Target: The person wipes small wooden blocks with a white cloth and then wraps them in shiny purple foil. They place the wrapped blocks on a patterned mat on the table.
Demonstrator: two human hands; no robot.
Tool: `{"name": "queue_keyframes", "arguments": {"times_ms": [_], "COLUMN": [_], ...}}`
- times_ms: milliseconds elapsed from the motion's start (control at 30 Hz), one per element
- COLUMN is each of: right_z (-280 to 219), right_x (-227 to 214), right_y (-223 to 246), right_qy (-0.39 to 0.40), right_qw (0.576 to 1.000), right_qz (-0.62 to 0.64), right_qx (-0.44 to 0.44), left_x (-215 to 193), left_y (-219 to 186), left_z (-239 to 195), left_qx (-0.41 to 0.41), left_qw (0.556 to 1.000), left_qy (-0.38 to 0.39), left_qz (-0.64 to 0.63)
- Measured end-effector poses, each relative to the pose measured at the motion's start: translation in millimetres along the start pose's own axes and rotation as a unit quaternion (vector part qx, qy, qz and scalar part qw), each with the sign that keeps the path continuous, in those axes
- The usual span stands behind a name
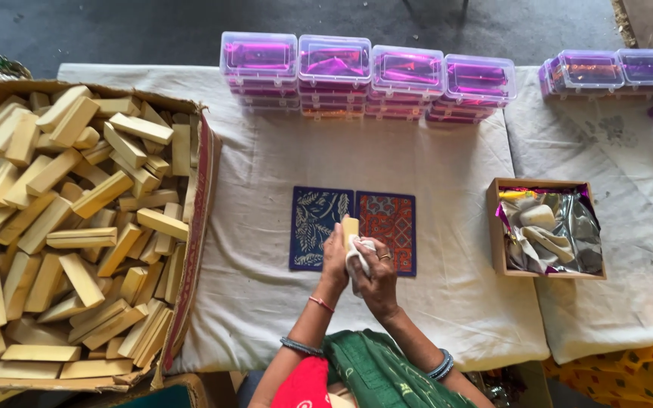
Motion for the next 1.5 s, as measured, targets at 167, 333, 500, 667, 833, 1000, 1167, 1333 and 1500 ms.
{"name": "queue_keyframes", "arguments": {"times_ms": [167, 333, 500, 667, 833, 1000, 1167, 1333, 1500], "right_z": [25, 58, 67, 64, 34, -7, -18, 21, 65], "right_x": [7, 41, 13, -1, 9, 6, 10, -20, -15], "right_y": [-8, -125, -138, -56, -19, 2, -49, -69, -17], "right_qy": [-0.032, 0.106, 0.01, -0.008, 0.0, 0.073, 0.127, -0.02, 0.06], "right_qw": [0.997, 0.953, 0.956, 0.993, 0.995, 0.992, 0.987, 0.977, 0.996], "right_qz": [-0.032, 0.113, 0.19, 0.076, -0.096, -0.073, 0.063, 0.128, 0.067], "right_qx": [-0.068, 0.259, 0.224, 0.088, -0.036, -0.074, 0.082, 0.168, -0.016], "left_x": [8, 1, 18, 24, 1, -13, -12, 26, 16], "left_y": [2, 33, 21, 29, 43, 47, 25, -6, 11], "left_z": [-17, -19, -1, 2, 21, 28, 20, -15, -11], "left_qx": [-0.018, -0.043, -0.1, -0.14, -0.093, -0.1, -0.083, -0.072, -0.014], "left_qw": [0.998, 0.985, 0.987, 0.989, 0.993, 0.988, 0.996, 0.972, 0.956], "left_qy": [0.008, 0.079, 0.102, 0.057, 0.017, 0.039, 0.028, 0.078, 0.156], "left_qz": [0.061, 0.146, 0.067, -0.001, -0.069, -0.11, -0.023, 0.211, 0.247]}}
Point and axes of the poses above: each hand's wrist, its own z-axis towards the middle knuckle, its own x-axis out of the palm, y = z × x, the point moved 10 cm from there along z, towards the middle knuckle, and after that the axes turned 4 degrees about -y, right-handed, at the moved point
